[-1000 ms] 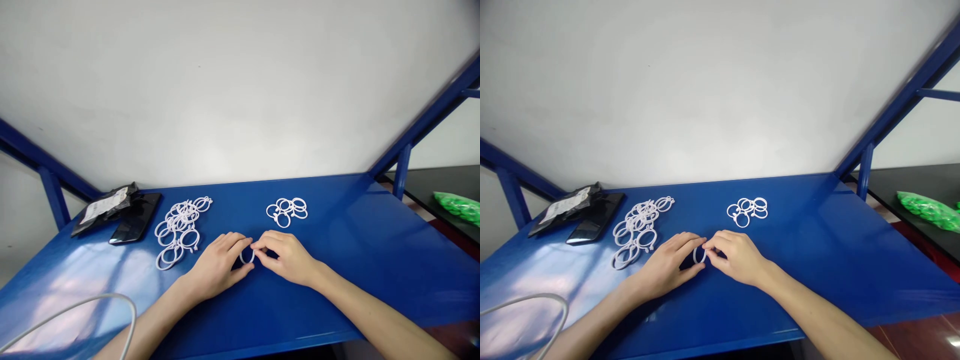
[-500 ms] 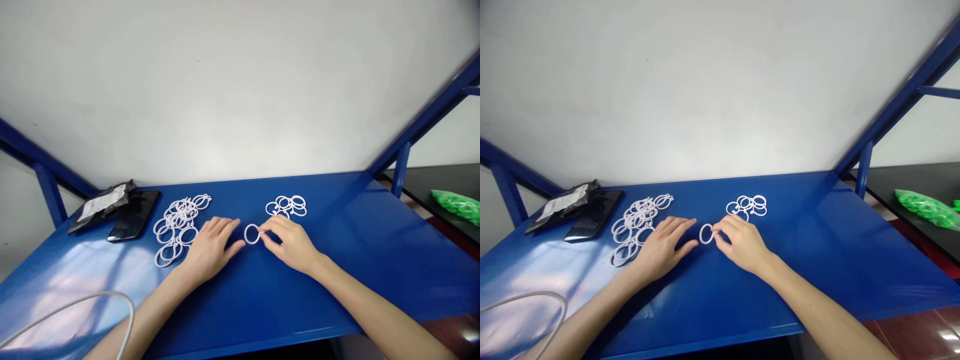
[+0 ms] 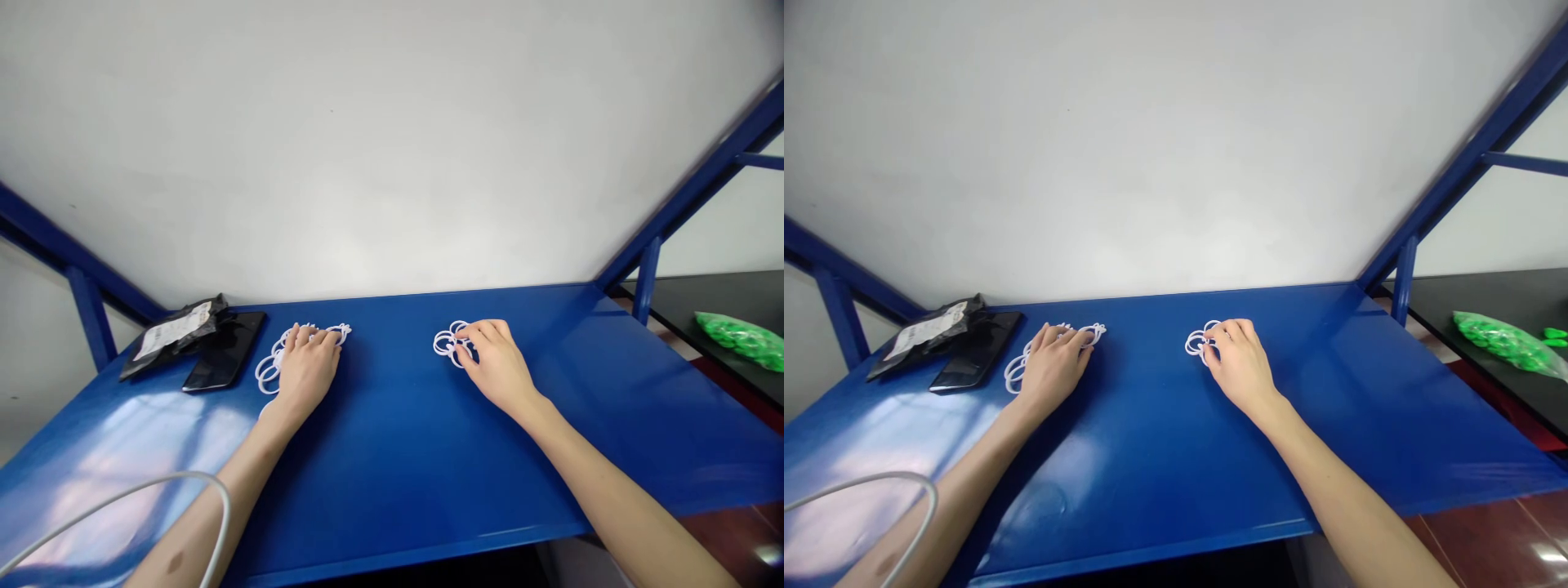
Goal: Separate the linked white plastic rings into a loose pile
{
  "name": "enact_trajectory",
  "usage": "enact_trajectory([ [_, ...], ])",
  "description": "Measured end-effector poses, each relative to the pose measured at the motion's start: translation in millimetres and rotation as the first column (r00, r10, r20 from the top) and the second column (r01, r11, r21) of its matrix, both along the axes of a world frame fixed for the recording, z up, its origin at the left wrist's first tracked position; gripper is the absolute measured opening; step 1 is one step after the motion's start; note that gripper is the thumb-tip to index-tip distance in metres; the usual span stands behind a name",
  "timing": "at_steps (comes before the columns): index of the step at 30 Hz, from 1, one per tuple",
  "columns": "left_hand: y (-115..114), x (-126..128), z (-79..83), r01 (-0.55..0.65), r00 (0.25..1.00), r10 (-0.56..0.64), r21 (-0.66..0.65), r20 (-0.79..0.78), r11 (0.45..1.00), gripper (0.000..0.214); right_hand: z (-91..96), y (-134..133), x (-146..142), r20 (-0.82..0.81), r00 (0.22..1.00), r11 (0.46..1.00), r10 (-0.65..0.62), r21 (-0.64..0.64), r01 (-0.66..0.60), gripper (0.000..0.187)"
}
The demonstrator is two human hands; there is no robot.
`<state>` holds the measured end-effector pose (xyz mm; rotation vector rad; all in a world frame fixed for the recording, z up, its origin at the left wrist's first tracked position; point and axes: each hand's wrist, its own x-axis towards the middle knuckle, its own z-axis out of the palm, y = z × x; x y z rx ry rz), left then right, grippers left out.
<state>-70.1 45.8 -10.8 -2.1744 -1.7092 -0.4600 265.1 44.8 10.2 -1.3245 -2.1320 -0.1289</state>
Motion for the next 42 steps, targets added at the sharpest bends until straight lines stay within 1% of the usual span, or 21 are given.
enact_trajectory([
  [4, 0.6, 3.7, 4.7, 0.025, 0.999, -0.025, 0.009, 0.031, 1.0, 0.027, 2.5, -8.7, -9.6, -0.019, 0.997, 0.997, 0.081, 0.015, -0.081, 0.012],
  [6, 1.0, 6.1, 6.6, 0.053, 0.995, -0.055, 0.017, 0.087, 0.998, 0.027, 2.5, -13.0, -15.0, -0.033, 0.99, 0.99, 0.139, -0.005, -0.139, 0.011],
  [8, -1.7, 11.7, 9.0, 0.131, 0.964, -0.133, 0.023, 0.231, 0.991, 0.024, 1.5, -17.1, -20.1, -0.071, 0.976, 0.977, 0.204, -0.045, -0.207, 0.011],
  [9, -4.9, 16.2, 10.5, 0.188, 0.923, -0.183, 0.018, 0.338, 0.982, 0.022, 0.8, -19.2, -22.5, -0.1, 0.967, 0.968, 0.233, -0.068, -0.24, 0.011],
  [10, -9.4, 22.0, 12.4, 0.253, 0.858, -0.224, -0.001, 0.462, 0.968, 0.021, 0.2, -21.4, -24.7, -0.134, 0.957, 0.958, 0.258, -0.09, -0.271, 0.012],
  [11, -15.0, 28.9, 14.7, 0.325, 0.77, -0.238, -0.043, 0.592, 0.945, 0.019, -0.2, -23.6, -26.7, -0.17, 0.945, 0.948, 0.279, -0.11, -0.299, 0.014],
  [12, -21.6, 36.4, 17.2, 0.406, 0.66, -0.217, -0.097, 0.719, 0.909, 0.019, -0.1, -25.9, -28.5, -0.209, 0.932, 0.937, 0.296, -0.128, -0.326, 0.016],
  [13, -28.5, 44.3, 20.0, 0.49, 0.54, -0.155, -0.159, 0.827, 0.857, 0.02, 0.4, -28.0, -30.2, -0.25, 0.918, 0.924, 0.309, -0.149, -0.351, 0.019],
  [14, -35.4, 51.8, 22.9, 0.575, 0.422, -0.07, -0.207, 0.904, 0.791, 0.021, 1.4, -30.0, -31.6, -0.292, 0.903, 0.91, 0.315, -0.179, -0.375, 0.021],
  [16, -46.7, 64.2, 28.1, 0.705, 0.229, 0.081, -0.222, 0.97, 0.673, 0.021, 4.3, -33.3, -34.1, -0.386, 0.875, 0.873, 0.293, -0.264, -0.409, 0.021],
  [17, -50.6, 68.5, 30.2, 0.746, 0.16, 0.127, -0.204, 0.979, 0.634, 0.021, 6.0, -34.5, -35.3, -0.433, 0.861, 0.852, 0.266, -0.312, -0.42, 0.019],
  [18, -53.3, 71.3, 31.7, 0.771, 0.109, 0.154, -0.181, 0.982, 0.61, 0.02, 7.5, -35.5, -36.4, -0.477, 0.847, 0.829, 0.234, -0.357, -0.43, 0.017],
  [19, -54.9, 73.0, 32.6, 0.786, 0.076, 0.17, -0.164, 0.982, 0.596, 0.02, 8.7, -36.3, -37.7, -0.518, 0.831, 0.807, 0.203, -0.393, -0.442, 0.017],
  [21, -56.2, 74.0, 32.7, 0.798, 0.053, 0.192, -0.157, 0.98, 0.582, 0.021, 10.2, -37.8, -40.6, -0.586, 0.794, 0.767, 0.162, -0.431, -0.475, 0.016],
  [23, -56.8, 74.4, 31.0, 0.79, 0.063, 0.209, -0.177, 0.976, 0.587, 0.021, 10.2, -39.4, -44.0, -0.626, 0.766, 0.736, 0.147, -0.448, -0.507, 0.014],
  [28, -59.6, 79.5, 24.0, 0.739, 0.113, 0.237, -0.241, 0.965, 0.629, 0.022, 8.7, -43.4, -50.0, -0.624, 0.771, 0.704, 0.127, -0.49, -0.513, 0.014],
  [30, -59.8, 81.0, 21.4, 0.71, 0.121, 0.251, -0.26, 0.96, 0.654, 0.024, 8.9, -44.1, -50.5, -0.63, 0.768, 0.702, 0.119, -0.494, -0.514, 0.013],
  [34, -58.8, 81.0, 18.6, 0.657, 0.073, 0.263, -0.245, 0.962, 0.713, 0.027, 9.1, -43.8, -50.5, -0.663, 0.742, 0.705, 0.102, -0.478, -0.524, 0.009],
  [36, -59.0, 80.7, 18.1, 0.66, 0.067, 0.264, -0.241, 0.962, 0.711, 0.027, 8.2, -43.4, -51.0, -0.664, 0.74, 0.711, 0.108, -0.469, -0.524, 0.008],
  [39, -60.3, 80.9, 17.6, 0.678, 0.085, 0.267, -0.252, 0.96, 0.691, 0.026, 6.3, -43.4, -51.7, -0.652, 0.747, 0.721, 0.132, -0.454, -0.524, 0.007],
  [42, -60.7, 81.0, 17.1, 0.663, 0.089, 0.26, -0.252, 0.961, 0.705, 0.025, 4.7, -44.2, -51.5, -0.631, 0.76, 0.74, 0.153, -0.437, -0.512, 0.007],
])
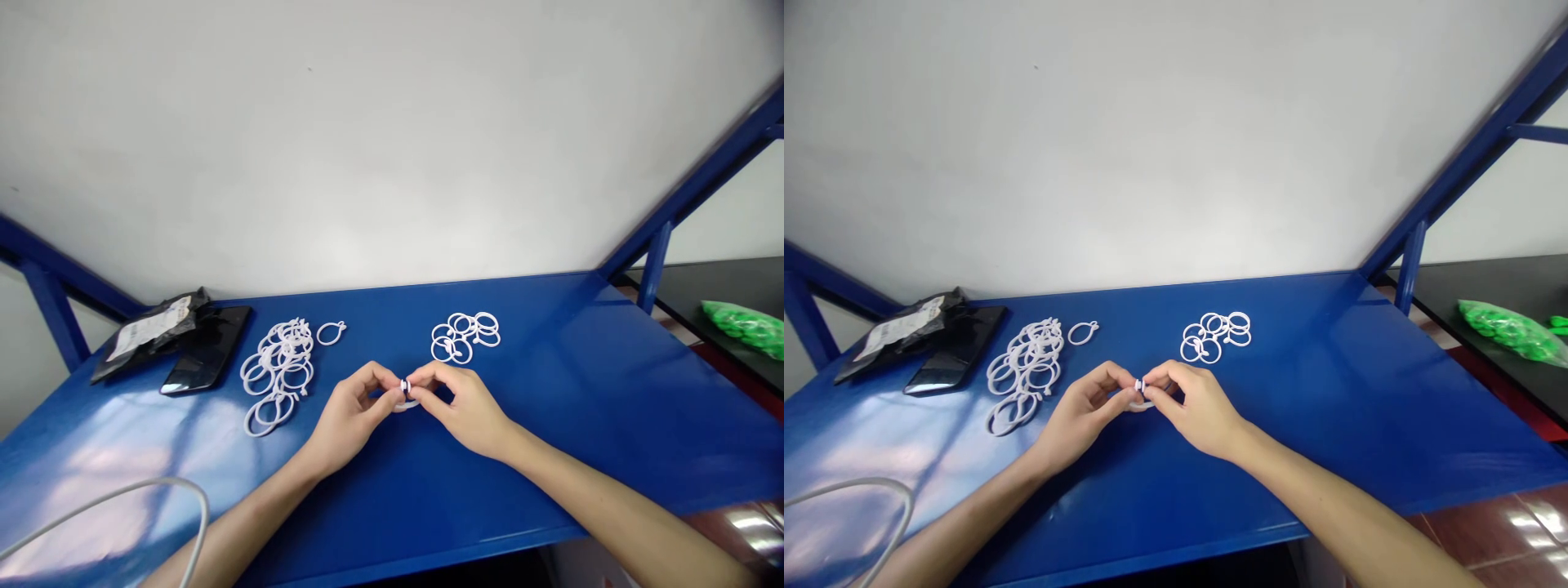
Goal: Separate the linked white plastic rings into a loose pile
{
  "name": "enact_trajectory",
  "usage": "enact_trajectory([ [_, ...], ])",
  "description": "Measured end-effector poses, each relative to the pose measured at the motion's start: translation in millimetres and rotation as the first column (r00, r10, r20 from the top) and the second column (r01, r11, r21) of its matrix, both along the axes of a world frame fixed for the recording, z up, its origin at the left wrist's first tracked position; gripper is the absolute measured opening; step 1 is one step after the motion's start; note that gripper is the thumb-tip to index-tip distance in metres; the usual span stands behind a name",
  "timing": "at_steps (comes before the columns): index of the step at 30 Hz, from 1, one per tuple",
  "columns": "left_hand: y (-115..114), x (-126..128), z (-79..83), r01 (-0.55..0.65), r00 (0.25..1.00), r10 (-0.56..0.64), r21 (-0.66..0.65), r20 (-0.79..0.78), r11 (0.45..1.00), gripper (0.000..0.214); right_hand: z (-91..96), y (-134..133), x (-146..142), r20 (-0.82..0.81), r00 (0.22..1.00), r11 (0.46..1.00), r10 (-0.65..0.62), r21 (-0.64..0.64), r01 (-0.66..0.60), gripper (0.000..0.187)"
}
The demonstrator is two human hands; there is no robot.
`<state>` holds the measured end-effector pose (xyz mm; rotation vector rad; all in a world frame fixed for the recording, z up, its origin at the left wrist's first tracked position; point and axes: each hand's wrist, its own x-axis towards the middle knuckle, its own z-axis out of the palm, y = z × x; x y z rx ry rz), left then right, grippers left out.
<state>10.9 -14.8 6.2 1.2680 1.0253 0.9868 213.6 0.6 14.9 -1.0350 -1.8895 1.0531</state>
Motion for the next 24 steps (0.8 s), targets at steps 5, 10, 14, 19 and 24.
enact_trajectory([
  [5, 2.3, -1.5, -1.4, -0.023, 0.996, 0.028, 0.049, -0.087, 0.999, 0.023, -2.3, -0.9, 0.6, 0.073, 0.997, 0.991, -0.008, 0.133, -0.001, 0.01],
  [10, 0.7, -2.4, -5.0, -0.031, 0.986, 0.045, 0.091, -0.159, 0.995, 0.02, -7.6, -2.2, 1.0, 0.089, 0.996, 0.963, 0.009, 0.267, -0.033, 0.013],
  [14, -3.7, -2.9, -3.0, -0.015, 0.974, 0.05, 0.155, -0.221, 0.988, 0.018, -11.1, -6.6, 3.3, 0.134, 0.991, 0.925, 0.013, 0.374, -0.062, 0.014],
  [19, -6.6, -5.9, 1.8, 0.029, 0.947, 0.074, 0.313, -0.312, 0.949, 0.012, -6.3, -11.2, 4.5, 0.191, 0.981, 0.853, 0.014, 0.509, -0.112, 0.019],
  [24, -6.4, -8.5, -3.1, 0.093, 0.942, 0.046, 0.392, -0.332, 0.915, 0.008, -4.0, -11.3, 5.6, 0.313, 0.949, 0.793, 0.026, 0.572, -0.21, 0.024],
])
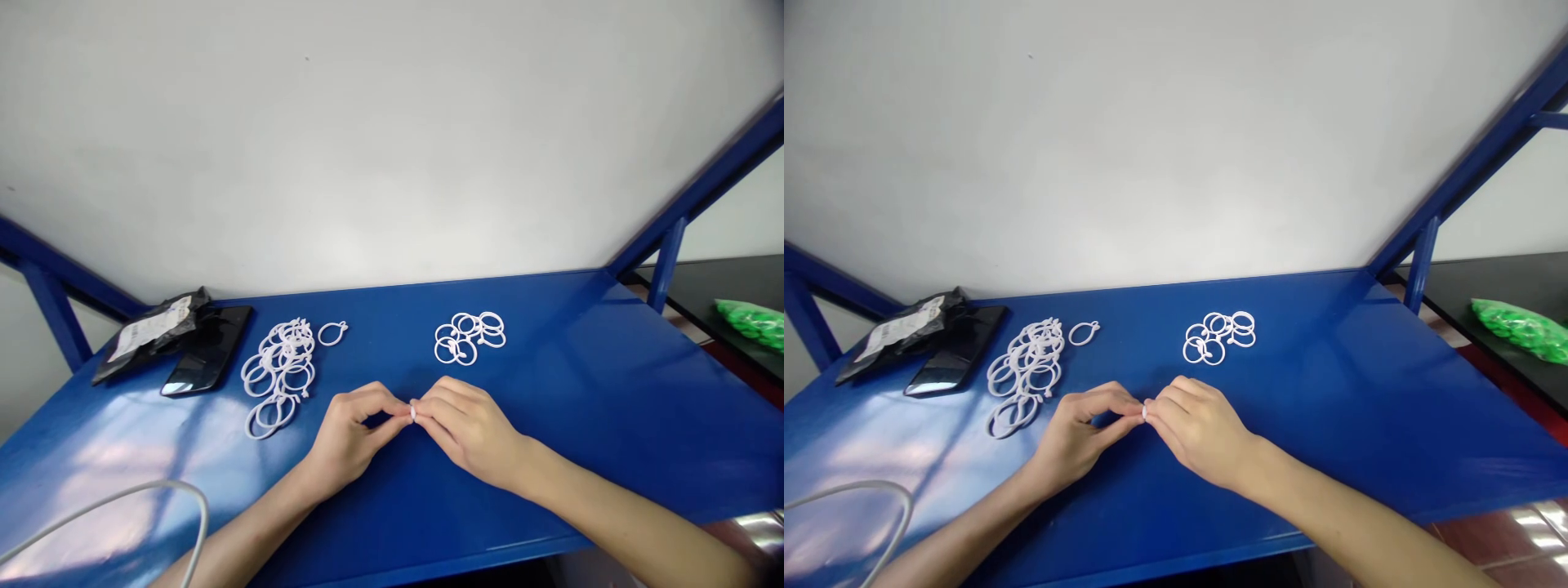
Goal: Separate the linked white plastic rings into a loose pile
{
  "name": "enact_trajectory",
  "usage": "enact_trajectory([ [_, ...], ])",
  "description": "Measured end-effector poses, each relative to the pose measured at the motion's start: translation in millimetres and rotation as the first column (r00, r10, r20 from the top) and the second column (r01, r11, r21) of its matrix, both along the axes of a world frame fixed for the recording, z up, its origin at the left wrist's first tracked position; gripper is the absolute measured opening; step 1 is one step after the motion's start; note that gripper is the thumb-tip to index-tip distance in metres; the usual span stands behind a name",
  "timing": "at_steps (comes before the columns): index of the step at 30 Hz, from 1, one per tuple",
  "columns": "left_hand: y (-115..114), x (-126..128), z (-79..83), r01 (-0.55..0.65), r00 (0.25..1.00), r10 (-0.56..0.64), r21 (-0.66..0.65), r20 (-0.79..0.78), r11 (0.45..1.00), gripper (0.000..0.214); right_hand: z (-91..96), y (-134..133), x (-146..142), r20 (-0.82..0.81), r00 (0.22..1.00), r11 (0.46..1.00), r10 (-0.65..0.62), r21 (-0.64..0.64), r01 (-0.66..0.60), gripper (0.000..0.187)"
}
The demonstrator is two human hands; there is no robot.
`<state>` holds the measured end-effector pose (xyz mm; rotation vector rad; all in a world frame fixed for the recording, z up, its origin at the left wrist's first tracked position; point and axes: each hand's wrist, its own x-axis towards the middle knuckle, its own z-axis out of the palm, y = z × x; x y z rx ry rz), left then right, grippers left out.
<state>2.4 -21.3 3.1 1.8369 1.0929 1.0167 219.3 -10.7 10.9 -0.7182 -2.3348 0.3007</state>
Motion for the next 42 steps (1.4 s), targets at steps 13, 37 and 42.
enact_trajectory([
  [13, 34.1, -21.8, -0.2, -0.06, 0.844, 0.271, 0.421, -0.462, 0.905, 0.021, -1.8, 27.9, 12.1, -0.086, 0.978, 0.981, -0.19, -0.066, 0.185, 0.013],
  [37, 11.4, -3.6, -2.1, 0.233, 0.783, 0.023, 0.328, -0.621, 0.916, 0.033, 0.9, 20.1, 6.0, -0.054, 0.994, 0.995, -0.095, -0.029, 0.093, 0.016],
  [42, 5.6, -2.9, 3.2, 0.204, 0.869, -0.026, 0.311, -0.494, 0.928, 0.031, -2.3, 18.3, 4.8, 0.001, 0.996, 0.992, -0.084, -0.094, 0.083, 0.015],
])
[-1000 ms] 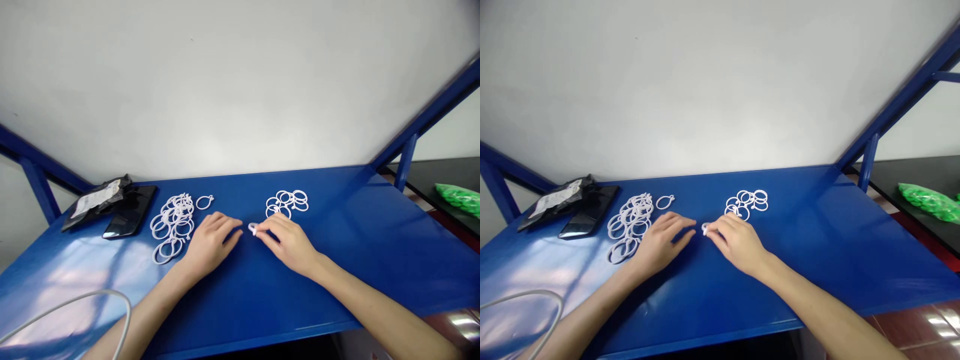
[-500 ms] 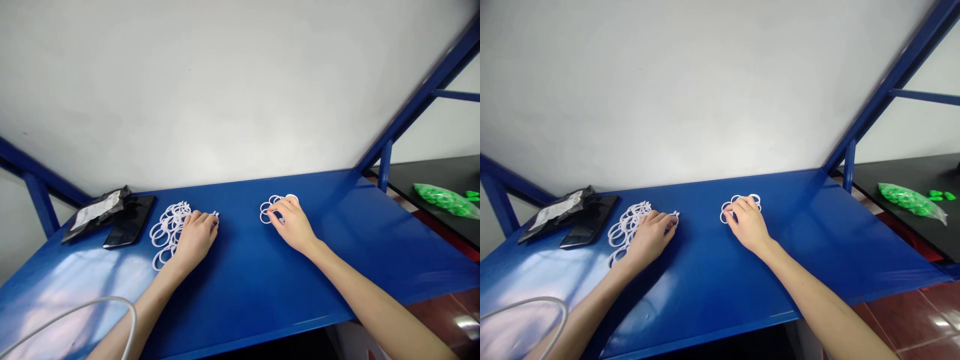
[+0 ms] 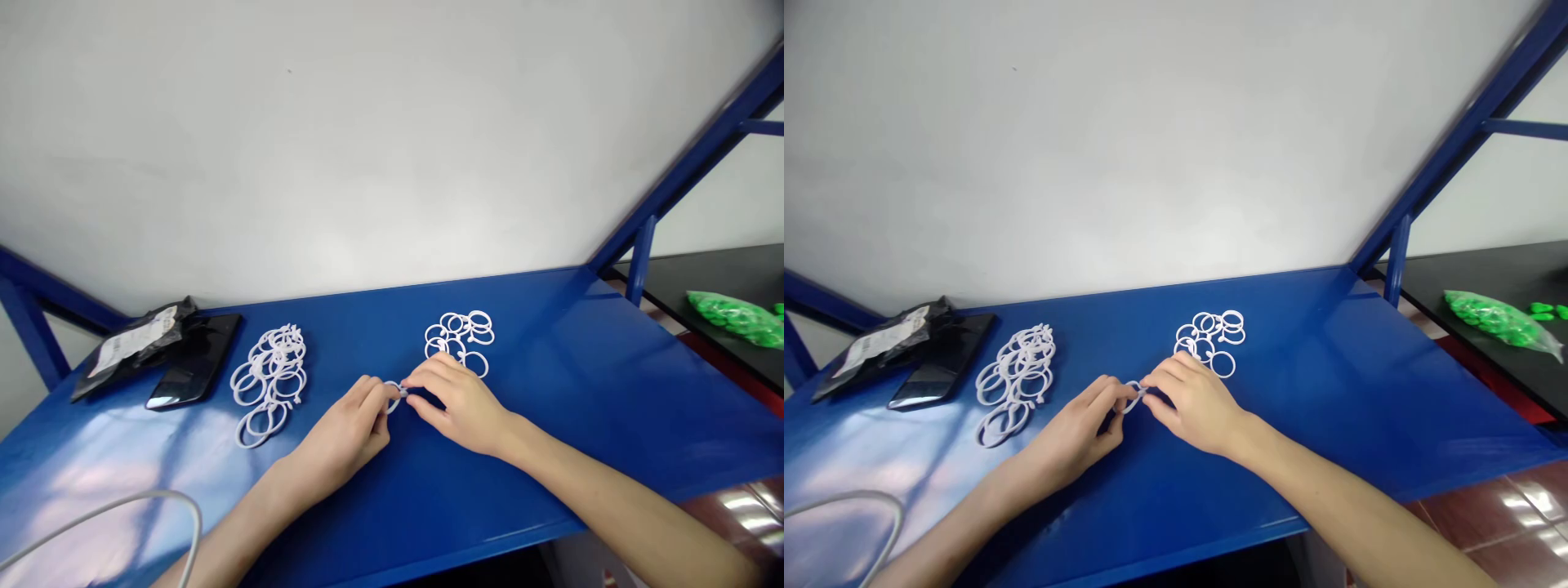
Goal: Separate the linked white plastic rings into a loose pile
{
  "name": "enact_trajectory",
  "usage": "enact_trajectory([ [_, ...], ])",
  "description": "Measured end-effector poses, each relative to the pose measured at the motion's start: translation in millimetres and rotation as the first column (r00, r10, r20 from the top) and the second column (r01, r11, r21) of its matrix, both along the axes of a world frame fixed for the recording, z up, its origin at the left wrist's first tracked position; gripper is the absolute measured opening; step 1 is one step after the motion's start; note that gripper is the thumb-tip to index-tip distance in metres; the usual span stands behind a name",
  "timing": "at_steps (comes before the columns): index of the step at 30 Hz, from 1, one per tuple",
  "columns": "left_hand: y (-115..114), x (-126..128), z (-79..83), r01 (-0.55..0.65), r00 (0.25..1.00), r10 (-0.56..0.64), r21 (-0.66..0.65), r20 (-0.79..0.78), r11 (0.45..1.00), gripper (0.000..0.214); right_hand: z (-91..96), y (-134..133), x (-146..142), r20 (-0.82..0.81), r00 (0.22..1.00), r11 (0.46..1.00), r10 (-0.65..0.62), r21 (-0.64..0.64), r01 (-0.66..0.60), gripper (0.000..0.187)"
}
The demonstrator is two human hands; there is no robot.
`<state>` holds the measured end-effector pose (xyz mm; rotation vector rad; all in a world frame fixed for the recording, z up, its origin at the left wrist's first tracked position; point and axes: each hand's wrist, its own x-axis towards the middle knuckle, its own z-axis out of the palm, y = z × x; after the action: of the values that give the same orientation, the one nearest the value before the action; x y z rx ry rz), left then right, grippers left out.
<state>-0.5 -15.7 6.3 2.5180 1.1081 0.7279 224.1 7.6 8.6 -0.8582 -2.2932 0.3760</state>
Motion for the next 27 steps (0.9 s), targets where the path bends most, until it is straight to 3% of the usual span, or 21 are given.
enact_trajectory([
  [6, -7.0, 0.7, 9.6, 0.028, 0.979, 0.041, -0.334, 0.197, 0.942, 0.025, 2.8, -5.4, 0.2, -0.077, 0.995, 0.982, 0.057, -0.174, -0.069, 0.018],
  [10, -8.8, 0.1, 15.3, 0.077, 0.942, 0.078, -0.435, 0.328, 0.897, 0.017, 4.4, -5.0, 0.1, -0.208, 0.978, 0.927, 0.026, -0.362, -0.102, 0.012],
  [13, -9.2, 0.1, 15.2, 0.1, 0.92, 0.103, -0.481, 0.377, 0.871, 0.014, 3.0, -4.1, -1.4, -0.19, 0.982, 0.885, -0.011, -0.46, -0.079, 0.006],
  [17, -7.1, 2.8, 9.4, 0.114, 0.886, 0.156, -0.53, 0.437, 0.84, 0.004, 0.1, -5.1, -2.5, -0.153, 0.988, 0.902, -0.021, -0.428, -0.047, 0.008],
  [22, -2.6, 5.0, 1.8, 0.023, 0.883, 0.229, -0.525, 0.41, 0.851, 0.013, -0.1, -6.0, -1.1, -0.129, 0.992, 0.938, -0.003, -0.344, -0.042, 0.012],
  [27, 1.0, 2.9, -0.7, -0.06, 0.864, 0.29, -0.487, 0.412, 0.871, 0.016, 3.2, -6.3, -1.1, -0.182, 0.982, 0.902, -0.048, -0.43, -0.036, 0.01],
])
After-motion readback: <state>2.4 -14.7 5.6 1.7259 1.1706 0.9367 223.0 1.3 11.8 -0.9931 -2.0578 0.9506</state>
